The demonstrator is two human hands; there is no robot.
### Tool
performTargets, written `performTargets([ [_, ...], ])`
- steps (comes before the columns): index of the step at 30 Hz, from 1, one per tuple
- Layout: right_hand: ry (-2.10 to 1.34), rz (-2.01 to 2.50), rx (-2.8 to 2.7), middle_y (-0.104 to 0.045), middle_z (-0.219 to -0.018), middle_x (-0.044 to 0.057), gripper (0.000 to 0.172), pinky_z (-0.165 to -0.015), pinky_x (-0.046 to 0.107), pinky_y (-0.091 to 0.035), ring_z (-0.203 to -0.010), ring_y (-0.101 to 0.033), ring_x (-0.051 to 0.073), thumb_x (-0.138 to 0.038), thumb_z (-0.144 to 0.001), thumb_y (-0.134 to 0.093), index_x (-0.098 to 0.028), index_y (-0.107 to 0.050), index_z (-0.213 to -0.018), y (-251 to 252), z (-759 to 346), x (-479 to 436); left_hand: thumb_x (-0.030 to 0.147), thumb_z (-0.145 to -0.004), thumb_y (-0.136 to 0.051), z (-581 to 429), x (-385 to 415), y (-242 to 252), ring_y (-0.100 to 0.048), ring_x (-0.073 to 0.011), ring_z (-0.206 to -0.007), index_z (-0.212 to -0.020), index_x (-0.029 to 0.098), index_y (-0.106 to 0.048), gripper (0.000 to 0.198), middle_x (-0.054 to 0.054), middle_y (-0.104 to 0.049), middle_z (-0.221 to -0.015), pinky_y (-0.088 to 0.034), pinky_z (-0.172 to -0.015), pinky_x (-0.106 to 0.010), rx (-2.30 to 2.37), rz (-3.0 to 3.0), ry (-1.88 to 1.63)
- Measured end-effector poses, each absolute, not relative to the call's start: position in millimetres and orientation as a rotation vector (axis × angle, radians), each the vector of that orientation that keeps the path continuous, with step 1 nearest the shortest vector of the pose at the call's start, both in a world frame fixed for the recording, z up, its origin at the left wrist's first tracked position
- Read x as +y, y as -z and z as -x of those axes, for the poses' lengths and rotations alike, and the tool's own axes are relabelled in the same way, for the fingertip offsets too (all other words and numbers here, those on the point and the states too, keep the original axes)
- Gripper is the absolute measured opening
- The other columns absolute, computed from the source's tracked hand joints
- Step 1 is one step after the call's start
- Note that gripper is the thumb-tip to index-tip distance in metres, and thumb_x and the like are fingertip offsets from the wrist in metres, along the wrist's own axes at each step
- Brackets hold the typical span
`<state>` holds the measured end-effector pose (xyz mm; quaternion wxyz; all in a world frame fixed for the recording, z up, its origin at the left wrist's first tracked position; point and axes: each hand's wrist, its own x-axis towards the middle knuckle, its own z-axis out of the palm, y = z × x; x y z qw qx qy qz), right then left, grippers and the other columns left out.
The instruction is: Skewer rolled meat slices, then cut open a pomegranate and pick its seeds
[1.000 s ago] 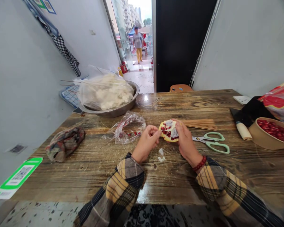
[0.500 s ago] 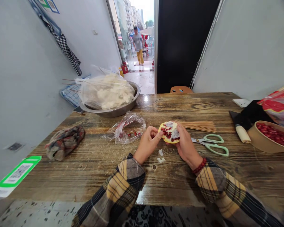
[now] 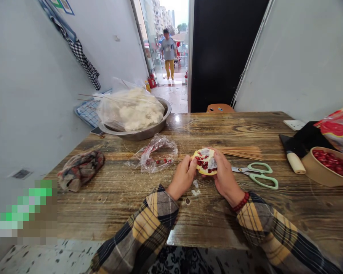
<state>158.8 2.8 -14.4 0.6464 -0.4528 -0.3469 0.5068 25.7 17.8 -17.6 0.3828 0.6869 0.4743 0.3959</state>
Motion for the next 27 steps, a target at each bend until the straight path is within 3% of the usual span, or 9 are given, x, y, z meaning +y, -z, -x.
performTargets([
  [4,-1.195,1.022,-0.751,-0.070,-0.101,0.004,0.040,-0.046,0.028,-0.053,-0.072,-0.065,0.020,-0.053,-0.082,-0.056,-0.023,-0.063,-0.107,13.9,-157.7,1.5,0.038,-0.092,-0.038,-27.0,17.2,17.4,-0.043,-0.0125,-0.063,-0.069,0.021,-0.039,0.029,0.003,-0.045,-0.062,-0.034,-0.059,-0.026,1.185,-1.754,-1.054],
  [10,-1.305,1.013,-0.684,-0.073,-0.098,0.004,0.043,-0.037,0.026,-0.048,-0.063,-0.066,0.019,-0.055,-0.080,-0.058,-0.023,-0.063,-0.108,15.0,-160.4,0.6,0.036,-0.092,-0.037,-26.3,16.4,18.5,-0.047,-0.0134,-0.070,-0.069,0.021,-0.040,0.028,0.002,-0.046,-0.065,-0.038,-0.065,-0.026,1.130,-1.822,-1.065],
  [20,-1.369,1.003,-0.635,-0.075,-0.089,0.005,0.045,-0.038,0.029,-0.051,-0.059,-0.067,0.020,-0.057,-0.081,-0.055,-0.021,-0.063,-0.107,17.5,-159.8,6.2,0.055,-0.089,-0.039,-26.5,19.2,18.5,-0.041,-0.0111,-0.057,-0.069,0.020,-0.043,0.041,0.004,-0.044,-0.060,-0.032,-0.054,-0.024,1.151,-1.613,-1.032],
  [27,-1.311,0.972,-0.663,-0.073,-0.094,0.004,0.041,-0.038,0.026,-0.049,-0.063,-0.066,0.019,-0.055,-0.079,-0.058,-0.023,-0.063,-0.105,9.6,-156.3,2.6,0.063,-0.085,-0.041,-24.8,22.8,21.6,-0.040,-0.0107,-0.059,-0.068,0.019,-0.045,0.048,0.003,-0.045,-0.062,-0.031,-0.055,-0.024,1.199,-1.664,-1.001],
])
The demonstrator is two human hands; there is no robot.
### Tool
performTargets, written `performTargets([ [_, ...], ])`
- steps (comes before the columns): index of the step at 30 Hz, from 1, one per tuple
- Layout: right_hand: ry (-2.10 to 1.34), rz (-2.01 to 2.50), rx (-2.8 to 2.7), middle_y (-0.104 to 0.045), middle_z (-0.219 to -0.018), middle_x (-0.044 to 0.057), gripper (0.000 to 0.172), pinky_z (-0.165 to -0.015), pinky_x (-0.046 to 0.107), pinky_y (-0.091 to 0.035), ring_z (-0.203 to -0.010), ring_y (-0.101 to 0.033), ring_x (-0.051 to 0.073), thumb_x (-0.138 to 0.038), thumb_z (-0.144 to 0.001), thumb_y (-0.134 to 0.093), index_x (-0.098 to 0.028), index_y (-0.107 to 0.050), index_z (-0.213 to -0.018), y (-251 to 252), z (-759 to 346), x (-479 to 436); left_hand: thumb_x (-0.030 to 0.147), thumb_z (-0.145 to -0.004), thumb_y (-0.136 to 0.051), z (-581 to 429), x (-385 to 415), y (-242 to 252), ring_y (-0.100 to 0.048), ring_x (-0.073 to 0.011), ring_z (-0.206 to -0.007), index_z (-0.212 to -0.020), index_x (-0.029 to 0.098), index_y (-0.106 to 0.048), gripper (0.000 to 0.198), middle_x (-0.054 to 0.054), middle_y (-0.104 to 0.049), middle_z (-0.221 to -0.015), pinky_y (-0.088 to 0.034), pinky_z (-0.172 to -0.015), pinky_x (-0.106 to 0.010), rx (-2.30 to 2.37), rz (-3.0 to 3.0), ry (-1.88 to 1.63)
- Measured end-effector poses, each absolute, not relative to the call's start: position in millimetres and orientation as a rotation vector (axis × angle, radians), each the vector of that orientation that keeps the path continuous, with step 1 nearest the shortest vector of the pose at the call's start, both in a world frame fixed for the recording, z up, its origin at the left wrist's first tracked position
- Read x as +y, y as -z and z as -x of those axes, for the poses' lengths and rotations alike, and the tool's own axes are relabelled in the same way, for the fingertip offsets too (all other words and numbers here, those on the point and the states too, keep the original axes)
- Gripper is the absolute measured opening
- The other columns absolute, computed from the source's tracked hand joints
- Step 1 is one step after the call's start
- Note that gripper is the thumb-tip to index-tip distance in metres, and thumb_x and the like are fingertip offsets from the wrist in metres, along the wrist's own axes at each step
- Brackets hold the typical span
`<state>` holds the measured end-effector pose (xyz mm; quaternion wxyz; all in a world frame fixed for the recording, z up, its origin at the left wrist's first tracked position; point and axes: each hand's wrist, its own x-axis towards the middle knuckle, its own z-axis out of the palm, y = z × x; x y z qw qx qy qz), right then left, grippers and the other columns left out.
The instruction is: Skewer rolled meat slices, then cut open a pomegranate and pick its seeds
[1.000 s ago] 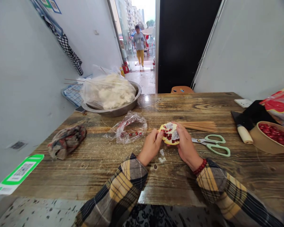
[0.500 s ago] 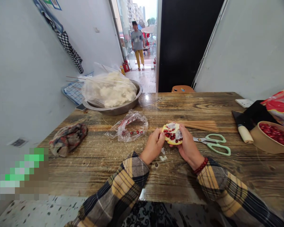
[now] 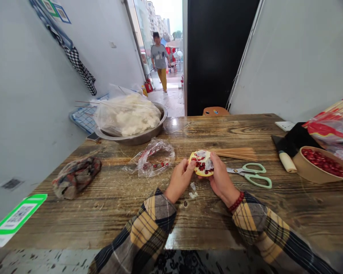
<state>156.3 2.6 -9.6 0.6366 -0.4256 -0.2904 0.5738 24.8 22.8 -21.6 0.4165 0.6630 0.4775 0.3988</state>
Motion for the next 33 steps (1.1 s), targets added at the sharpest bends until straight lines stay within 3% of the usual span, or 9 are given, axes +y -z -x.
performTargets([
  [3,-1.296,0.980,-0.654,-0.072,-0.092,0.003,0.041,-0.042,0.028,-0.051,-0.065,-0.065,0.020,-0.055,-0.080,-0.057,-0.023,-0.062,-0.106,9,-157,3,0.063,-0.086,-0.040,-25,20,18,-0.038,-0.0095,-0.056,-0.068,0.019,-0.043,0.047,0.004,-0.044,-0.061,-0.030,-0.051,-0.023,1.160,-1.587,-1.001],
  [9,-1.077,0.979,-0.754,-0.068,-0.110,0.005,0.040,-0.076,0.033,-0.054,-0.096,-0.064,0.021,-0.052,-0.085,-0.053,-0.023,-0.061,-0.112,17,-165,10,0.057,-0.086,-0.044,-28,13,8,-0.023,-0.0042,-0.042,-0.074,0.020,-0.041,0.040,0.007,-0.038,-0.058,-0.015,-0.040,-0.020,0.951,-1.182,-0.941],
  [13,-1.012,0.997,-0.826,-0.066,-0.114,0.005,0.041,-0.084,0.035,-0.050,-0.099,-0.063,0.021,-0.051,-0.088,-0.049,-0.024,-0.058,-0.117,24,-169,13,0.047,-0.081,-0.056,-29,14,4,-0.028,-0.0028,-0.042,-0.083,0.019,-0.047,0.030,0.007,-0.044,-0.065,-0.017,-0.039,-0.017,0.953,-1.095,-1.015],
  [17,-0.891,1.043,-0.972,-0.063,-0.119,0.005,0.043,-0.092,0.037,-0.046,-0.107,-0.059,0.022,-0.051,-0.090,-0.047,-0.024,-0.055,-0.123,28,-170,11,0.039,-0.074,-0.067,-30,14,2,-0.032,-0.0027,-0.046,-0.097,0.017,-0.053,0.035,0.006,-0.049,-0.067,-0.023,-0.041,-0.016,0.968,-1.130,-0.966],
  [26,-0.739,1.110,-1.245,-0.059,-0.123,0.008,0.041,-0.100,0.040,-0.041,-0.110,-0.056,0.022,-0.046,-0.093,-0.044,-0.023,-0.050,-0.126,18,-165,0,0.043,-0.073,-0.070,-30,22,17,-0.051,-0.0096,-0.067,-0.088,0.015,-0.056,0.035,-0.001,-0.061,-0.078,-0.040,-0.061,-0.020,1.023,-1.256,-1.134],
  [33,-0.745,1.120,-1.245,-0.059,-0.123,0.010,0.040,-0.100,0.042,-0.041,-0.112,-0.055,0.023,-0.045,-0.093,-0.043,-0.021,-0.050,-0.125,19,-167,0,0.050,-0.078,-0.063,-27,22,17,-0.040,-0.0071,-0.052,-0.085,0.016,-0.054,0.036,0.005,-0.050,-0.061,-0.030,-0.049,-0.019,1.014,-1.292,-1.066],
])
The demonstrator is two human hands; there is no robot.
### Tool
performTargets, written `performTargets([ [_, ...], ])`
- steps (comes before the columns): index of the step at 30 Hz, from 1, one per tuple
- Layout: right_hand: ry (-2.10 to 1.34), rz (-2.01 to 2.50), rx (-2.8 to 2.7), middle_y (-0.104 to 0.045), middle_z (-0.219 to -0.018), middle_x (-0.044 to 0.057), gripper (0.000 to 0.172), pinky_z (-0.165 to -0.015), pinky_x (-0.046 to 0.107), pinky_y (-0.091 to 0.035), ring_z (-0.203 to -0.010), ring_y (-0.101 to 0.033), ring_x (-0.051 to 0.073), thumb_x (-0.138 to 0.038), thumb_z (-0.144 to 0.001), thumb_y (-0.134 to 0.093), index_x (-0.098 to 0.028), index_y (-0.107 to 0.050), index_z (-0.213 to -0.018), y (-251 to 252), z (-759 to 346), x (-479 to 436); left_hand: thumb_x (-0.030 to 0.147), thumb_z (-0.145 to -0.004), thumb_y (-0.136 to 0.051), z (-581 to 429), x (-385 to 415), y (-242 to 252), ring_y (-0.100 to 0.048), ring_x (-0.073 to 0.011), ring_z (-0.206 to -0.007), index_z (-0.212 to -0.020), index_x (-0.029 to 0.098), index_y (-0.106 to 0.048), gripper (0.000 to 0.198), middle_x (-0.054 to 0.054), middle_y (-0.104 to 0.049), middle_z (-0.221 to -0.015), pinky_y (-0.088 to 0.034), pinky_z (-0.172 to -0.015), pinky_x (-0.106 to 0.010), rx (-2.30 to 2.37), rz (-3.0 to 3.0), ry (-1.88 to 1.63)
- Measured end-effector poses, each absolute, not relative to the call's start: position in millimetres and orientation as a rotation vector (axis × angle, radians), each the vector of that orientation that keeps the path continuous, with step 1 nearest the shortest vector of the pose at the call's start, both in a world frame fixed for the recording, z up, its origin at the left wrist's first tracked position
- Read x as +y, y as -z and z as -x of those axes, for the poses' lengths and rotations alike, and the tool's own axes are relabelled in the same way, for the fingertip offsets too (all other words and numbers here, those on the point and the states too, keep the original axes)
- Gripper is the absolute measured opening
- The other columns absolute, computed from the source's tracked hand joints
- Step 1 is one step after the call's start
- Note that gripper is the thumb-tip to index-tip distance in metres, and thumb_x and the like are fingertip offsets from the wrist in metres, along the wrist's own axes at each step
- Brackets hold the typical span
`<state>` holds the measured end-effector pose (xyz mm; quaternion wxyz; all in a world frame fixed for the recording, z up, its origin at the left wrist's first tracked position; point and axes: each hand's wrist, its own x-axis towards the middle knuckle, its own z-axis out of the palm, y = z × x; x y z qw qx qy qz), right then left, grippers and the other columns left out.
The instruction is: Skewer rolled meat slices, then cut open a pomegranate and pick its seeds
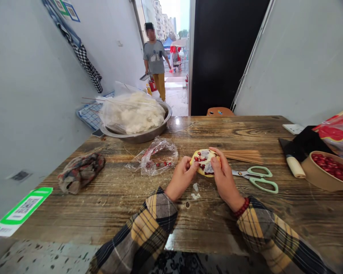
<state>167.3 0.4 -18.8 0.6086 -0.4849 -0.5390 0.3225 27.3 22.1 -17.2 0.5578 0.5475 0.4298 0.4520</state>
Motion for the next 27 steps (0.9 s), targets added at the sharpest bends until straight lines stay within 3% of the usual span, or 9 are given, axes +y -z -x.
performTargets([
  [9,-0.549,1.156,-1.402,-0.057,-0.126,0.011,0.040,-0.099,0.039,-0.040,-0.116,-0.053,0.023,-0.042,-0.093,-0.044,-0.019,-0.049,-0.125,16,-166,-1,0.025,-0.077,-0.053,-29,15,8,-0.035,-0.0048,-0.044,-0.089,0.019,-0.050,0.014,0.007,-0.047,-0.060,-0.023,-0.042,-0.017,1.033,-1.162,-0.994],
  [15,-0.689,1.187,-1.264,-0.061,-0.118,0.009,0.042,-0.095,0.038,-0.043,-0.105,-0.057,0.022,-0.047,-0.092,-0.044,-0.020,-0.052,-0.123,20,-168,2,0.017,-0.068,-0.049,-28,17,5,-0.038,-0.0051,-0.042,-0.086,0.019,-0.049,0.019,0.005,-0.052,-0.063,-0.025,-0.038,-0.017,0.852,-0.875,-0.936],
  [18,-0.856,1.131,-1.067,-0.062,-0.117,0.006,0.042,-0.092,0.037,-0.045,-0.103,-0.059,0.022,-0.050,-0.089,-0.048,-0.023,-0.055,-0.120,23,-166,5,0.020,-0.069,-0.054,-26,18,4,-0.041,-0.0053,-0.043,-0.085,0.018,-0.049,0.017,0.004,-0.052,-0.064,-0.029,-0.039,-0.017,0.785,-0.793,-0.917],
  [22,-1.112,1.040,-0.805,-0.065,-0.113,0.006,0.043,-0.079,0.035,-0.052,-0.095,-0.063,0.022,-0.052,-0.085,-0.053,-0.024,-0.058,-0.117,21,-164,9,0.036,-0.077,-0.057,-25,19,4,-0.040,-0.0044,-0.044,-0.076,0.017,-0.048,0.021,0.003,-0.051,-0.066,-0.026,-0.037,-0.016,0.807,-0.803,-0.928],
  [27,-1.091,1.028,-0.897,-0.068,-0.108,0.004,0.040,-0.084,0.035,-0.050,-0.094,-0.063,0.021,-0.052,-0.085,-0.054,-0.023,-0.061,-0.113,20,-170,9,0.043,-0.078,-0.058,-22,23,8,-0.037,-0.0037,-0.043,-0.082,0.017,-0.051,0.026,0.004,-0.048,-0.065,-0.021,-0.035,-0.015,0.926,-0.905,-0.959],
])
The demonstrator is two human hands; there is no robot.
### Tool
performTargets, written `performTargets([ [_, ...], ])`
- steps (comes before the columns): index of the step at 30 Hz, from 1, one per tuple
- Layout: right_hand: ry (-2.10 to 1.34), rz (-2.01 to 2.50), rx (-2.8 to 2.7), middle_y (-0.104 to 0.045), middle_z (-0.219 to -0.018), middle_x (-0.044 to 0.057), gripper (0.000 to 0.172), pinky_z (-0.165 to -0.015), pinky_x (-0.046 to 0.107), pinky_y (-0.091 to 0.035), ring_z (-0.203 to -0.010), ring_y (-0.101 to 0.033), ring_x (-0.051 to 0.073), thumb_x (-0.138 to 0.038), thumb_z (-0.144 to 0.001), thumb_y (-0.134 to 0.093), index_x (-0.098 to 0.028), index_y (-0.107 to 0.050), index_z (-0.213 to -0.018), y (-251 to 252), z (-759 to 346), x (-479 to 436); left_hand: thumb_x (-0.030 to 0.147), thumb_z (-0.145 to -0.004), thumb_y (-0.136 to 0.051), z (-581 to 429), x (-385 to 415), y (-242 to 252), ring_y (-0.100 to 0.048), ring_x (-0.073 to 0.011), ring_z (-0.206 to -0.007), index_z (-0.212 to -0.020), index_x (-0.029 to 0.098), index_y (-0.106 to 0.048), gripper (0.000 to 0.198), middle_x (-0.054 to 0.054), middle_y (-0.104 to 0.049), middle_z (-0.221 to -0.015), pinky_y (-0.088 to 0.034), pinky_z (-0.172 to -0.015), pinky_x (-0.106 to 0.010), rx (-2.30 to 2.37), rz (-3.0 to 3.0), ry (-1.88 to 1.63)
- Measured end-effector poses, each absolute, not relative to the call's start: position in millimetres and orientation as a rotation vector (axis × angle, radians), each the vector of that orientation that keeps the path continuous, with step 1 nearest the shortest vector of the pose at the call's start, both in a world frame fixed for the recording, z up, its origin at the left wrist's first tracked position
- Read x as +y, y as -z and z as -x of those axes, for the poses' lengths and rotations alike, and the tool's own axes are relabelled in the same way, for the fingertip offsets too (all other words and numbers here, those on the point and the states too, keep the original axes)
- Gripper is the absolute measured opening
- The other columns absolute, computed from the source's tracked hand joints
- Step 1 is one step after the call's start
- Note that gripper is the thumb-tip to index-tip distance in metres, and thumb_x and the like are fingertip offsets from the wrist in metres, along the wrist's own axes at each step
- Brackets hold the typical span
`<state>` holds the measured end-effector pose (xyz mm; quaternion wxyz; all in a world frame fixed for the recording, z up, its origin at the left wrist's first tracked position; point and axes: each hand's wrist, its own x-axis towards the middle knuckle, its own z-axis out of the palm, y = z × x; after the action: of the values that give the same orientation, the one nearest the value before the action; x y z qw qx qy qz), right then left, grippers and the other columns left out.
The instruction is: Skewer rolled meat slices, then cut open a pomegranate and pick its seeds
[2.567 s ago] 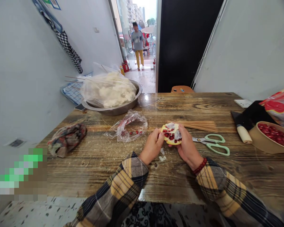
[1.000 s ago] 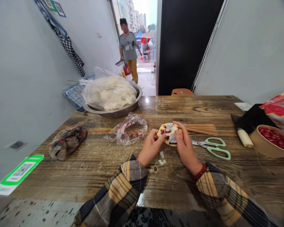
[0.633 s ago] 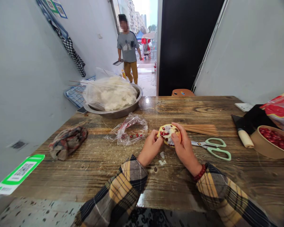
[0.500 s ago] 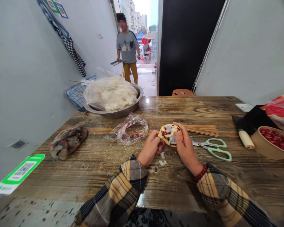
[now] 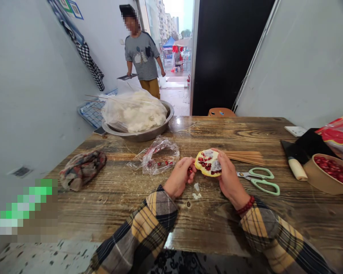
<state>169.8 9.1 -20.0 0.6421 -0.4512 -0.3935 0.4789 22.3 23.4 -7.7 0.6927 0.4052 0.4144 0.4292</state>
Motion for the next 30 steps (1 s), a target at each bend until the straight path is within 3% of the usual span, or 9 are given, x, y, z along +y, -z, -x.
performTargets([
  [5,-1.013,1.105,-1.199,-0.067,-0.111,0.004,0.042,-0.086,0.034,-0.048,-0.097,-0.061,0.021,-0.052,-0.086,-0.054,-0.024,-0.059,-0.117,21,-176,6,0.053,-0.079,-0.057,-19,25,8,-0.033,-0.0029,-0.042,-0.076,0.018,-0.049,0.037,0.007,-0.041,-0.058,-0.018,-0.036,-0.015,1.009,-1.030,-0.955],
  [11,-1.141,1.068,-1.217,-0.070,-0.104,0.004,0.038,-0.079,0.032,-0.050,-0.092,-0.063,0.022,-0.053,-0.083,-0.057,-0.022,-0.065,-0.104,18,-180,7,0.063,-0.075,-0.059,-18,21,2,-0.027,-0.0030,-0.041,-0.075,0.018,-0.046,0.046,0.008,-0.038,-0.056,-0.013,-0.037,-0.017,0.957,-1.098,-0.884],
  [17,-1.234,0.984,-1.136,-0.071,-0.102,0.003,0.033,-0.078,0.031,-0.050,-0.090,-0.064,0.020,-0.049,-0.084,-0.058,-0.022,-0.068,-0.100,15,-183,8,0.061,-0.079,-0.056,-20,17,0,-0.032,-0.0054,-0.047,-0.082,0.019,-0.046,0.043,0.006,-0.043,-0.062,-0.021,-0.042,-0.018,0.901,-1.149,-0.844],
  [22,-1.273,0.981,-1.086,-0.073,-0.096,0.004,0.032,-0.078,0.034,-0.052,-0.088,-0.067,0.022,-0.050,-0.082,-0.059,-0.022,-0.069,-0.096,11,-182,7,0.052,-0.089,-0.045,-21,19,11,-0.044,-0.0111,-0.066,-0.078,0.019,-0.050,0.035,0.001,-0.050,-0.073,-0.039,-0.062,-0.023,0.979,-1.497,-1.014],
  [30,-1.372,0.928,-0.980,-0.075,-0.093,0.004,0.031,-0.081,0.039,-0.054,-0.086,-0.069,0.024,-0.050,-0.080,-0.062,-0.023,-0.069,-0.093,13,-179,7,0.042,-0.095,-0.034,-24,18,18,-0.055,-0.0170,-0.088,-0.094,0.018,-0.059,0.035,-0.006,-0.062,-0.094,-0.041,-0.084,-0.027,1.018,-1.655,-1.102],
])
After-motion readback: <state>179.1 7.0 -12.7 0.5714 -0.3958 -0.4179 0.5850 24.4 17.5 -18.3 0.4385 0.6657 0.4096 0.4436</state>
